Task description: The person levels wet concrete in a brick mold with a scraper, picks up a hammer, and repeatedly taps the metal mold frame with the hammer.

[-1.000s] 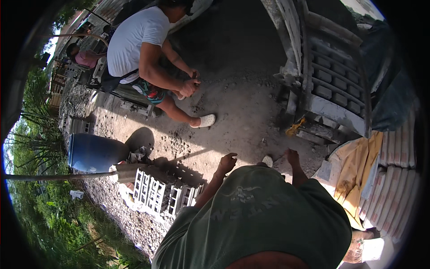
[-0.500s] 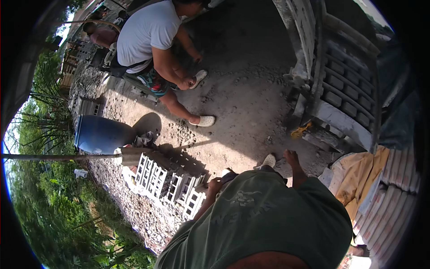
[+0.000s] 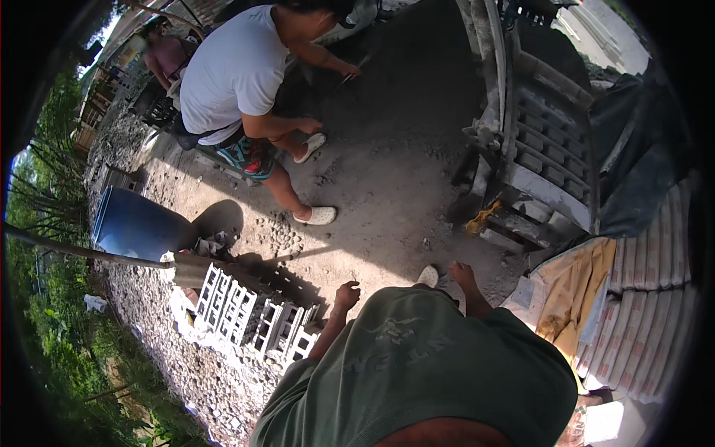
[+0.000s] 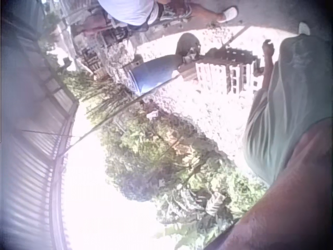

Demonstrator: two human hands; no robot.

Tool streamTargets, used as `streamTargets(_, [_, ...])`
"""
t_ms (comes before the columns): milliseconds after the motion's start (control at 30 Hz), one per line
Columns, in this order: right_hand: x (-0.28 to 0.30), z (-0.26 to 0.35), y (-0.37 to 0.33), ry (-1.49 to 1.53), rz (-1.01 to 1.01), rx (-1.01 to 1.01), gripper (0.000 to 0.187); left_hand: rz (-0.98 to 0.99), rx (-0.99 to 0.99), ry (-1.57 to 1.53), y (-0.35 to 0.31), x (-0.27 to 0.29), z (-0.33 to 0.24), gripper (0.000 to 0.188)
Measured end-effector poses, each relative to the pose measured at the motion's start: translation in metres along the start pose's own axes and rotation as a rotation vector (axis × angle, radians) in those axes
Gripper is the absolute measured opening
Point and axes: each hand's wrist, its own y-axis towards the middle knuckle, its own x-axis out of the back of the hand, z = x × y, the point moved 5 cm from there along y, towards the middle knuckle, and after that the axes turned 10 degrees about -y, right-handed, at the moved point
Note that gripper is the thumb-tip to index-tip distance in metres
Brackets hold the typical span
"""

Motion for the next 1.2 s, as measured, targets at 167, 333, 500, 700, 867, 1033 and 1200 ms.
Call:
streamTargets(167, [-0.011, -0.029, -0.054, -0.37, 0.058, 0.036, 0.037, 0.022, 0.086, -0.078, -0.032, 0.009, 0.081, 0.031])
streamTargets(333, [-0.001, -0.083, -0.077, -0.328, 0.123, 0.002, 0.028, -0.022, 0.039, 0.012, -0.089, 0.03, 0.133, 0.029])
streamTargets(500, [0.003, -0.054, -0.071, -0.588, -0.035, 0.355, 0.03, -0.071, -0.075, 0.061, -0.087, 0.031, 0.205, 0.023])
streamTargets(700, [-0.024, 0.035, -0.058, -0.241, 0.116, 0.15, 0.037, -0.139, 0.17, -0.164, -0.101, 0.028, 0.163, 0.029])
streamTargets(867, [-0.04, 0.048, -0.021, -0.284, 0.249, 0.209, 0.039, -0.275, 0.165, -0.435, -0.086, 0.031, 0.124, 0.032])
streamTargets(1033, [-0.029, 0.053, 0.004, -0.249, 0.341, 0.299, 0.041, -0.359, 0.25, -0.361, -0.104, 0.008, 0.122, 0.032])
streamTargets(1200, [0.011, 0.007, 0.035, -0.068, 0.298, 0.218, 0.04, -0.231, 0.215, -0.065, -0.113, -0.039, 0.108, 0.032])
